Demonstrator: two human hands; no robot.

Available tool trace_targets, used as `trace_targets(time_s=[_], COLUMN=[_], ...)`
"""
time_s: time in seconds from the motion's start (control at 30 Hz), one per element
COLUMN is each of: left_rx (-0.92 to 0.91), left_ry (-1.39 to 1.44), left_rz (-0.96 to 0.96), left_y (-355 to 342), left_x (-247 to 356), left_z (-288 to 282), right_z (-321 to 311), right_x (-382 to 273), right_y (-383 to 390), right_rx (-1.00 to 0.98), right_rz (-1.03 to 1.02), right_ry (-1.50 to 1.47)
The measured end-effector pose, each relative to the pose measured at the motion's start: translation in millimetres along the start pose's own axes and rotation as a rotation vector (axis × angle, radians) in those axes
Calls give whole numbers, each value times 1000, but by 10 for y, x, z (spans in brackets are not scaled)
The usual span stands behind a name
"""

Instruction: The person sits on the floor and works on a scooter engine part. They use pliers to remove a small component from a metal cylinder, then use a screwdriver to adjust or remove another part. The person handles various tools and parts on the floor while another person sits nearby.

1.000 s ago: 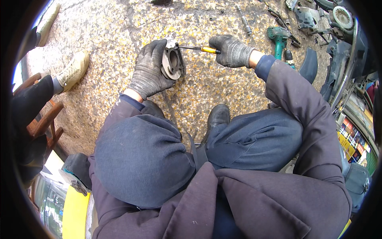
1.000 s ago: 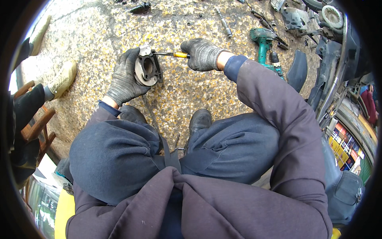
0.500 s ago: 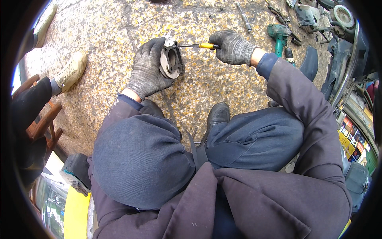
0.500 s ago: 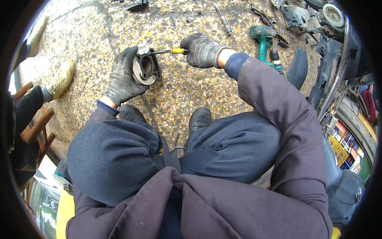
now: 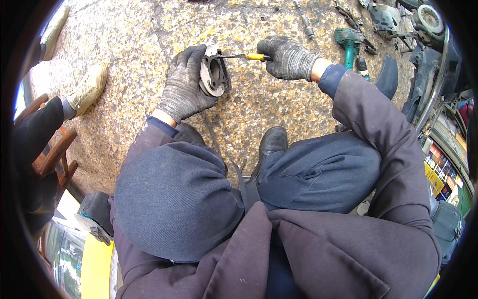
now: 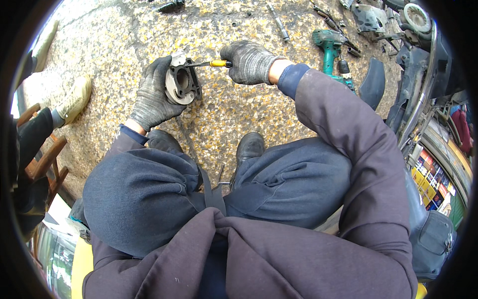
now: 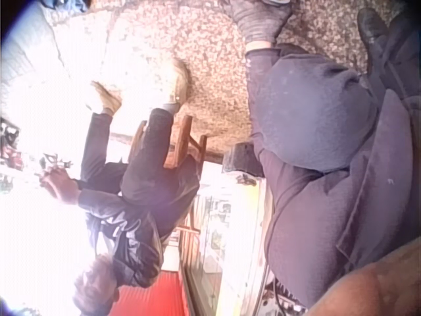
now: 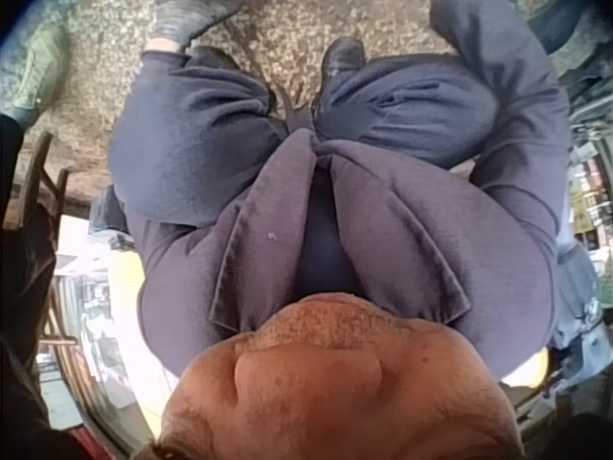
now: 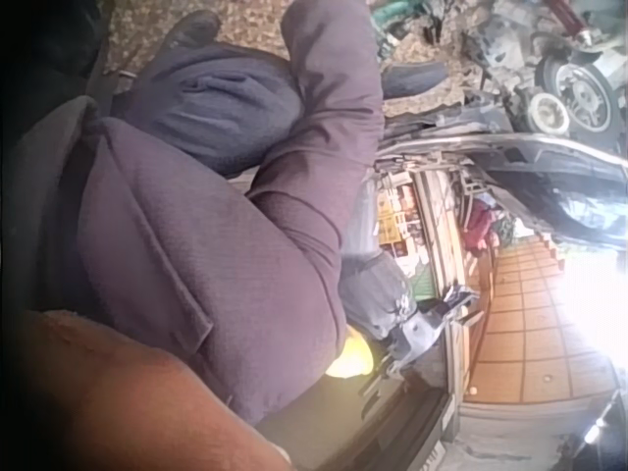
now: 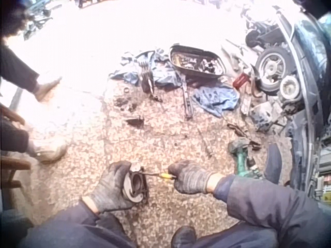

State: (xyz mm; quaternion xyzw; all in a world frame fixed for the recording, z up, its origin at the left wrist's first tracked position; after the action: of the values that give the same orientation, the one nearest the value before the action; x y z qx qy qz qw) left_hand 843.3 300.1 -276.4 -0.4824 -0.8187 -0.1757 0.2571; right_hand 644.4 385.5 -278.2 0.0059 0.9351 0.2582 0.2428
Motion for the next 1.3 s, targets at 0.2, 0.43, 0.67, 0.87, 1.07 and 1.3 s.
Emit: trace_targets(time_s=[0.2,0.43,0.67,0.87,1.07,1.3], left_rx=[-1,-23,-25,-27,-38,64], left_ry=[-38,-35,-31,-60,-66,36], left_rz=[9,-15,-6,17,8,94], left_y=[-6,-4,-4,-21,-7,-97], left_x=[4,-12,-24,-14,-44,149], left_z=[2,-1,-39,-45,-38,-78], right_z=[16,17,5,-12,30,110], right_x=[-35,-13,-43,-59,-66,90], right_y=[-55,-163,-163,-126,-141,45], right_rx=[-114,-288,-289,-235,-247,-243], right_rz=[72,73,78,78,48,128], right_ry=[16,17,37,146,108,-148])
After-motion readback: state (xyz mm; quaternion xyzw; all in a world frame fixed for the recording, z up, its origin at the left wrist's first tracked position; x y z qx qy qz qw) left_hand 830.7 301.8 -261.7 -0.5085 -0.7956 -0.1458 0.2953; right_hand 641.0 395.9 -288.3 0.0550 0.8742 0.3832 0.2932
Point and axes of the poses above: each hand's wrist, its own y-axis away from the middle knuckle, its own z-axis out of the palm, x = y × z, the point moved 6 cm from there along -y, towards the middle knuckle
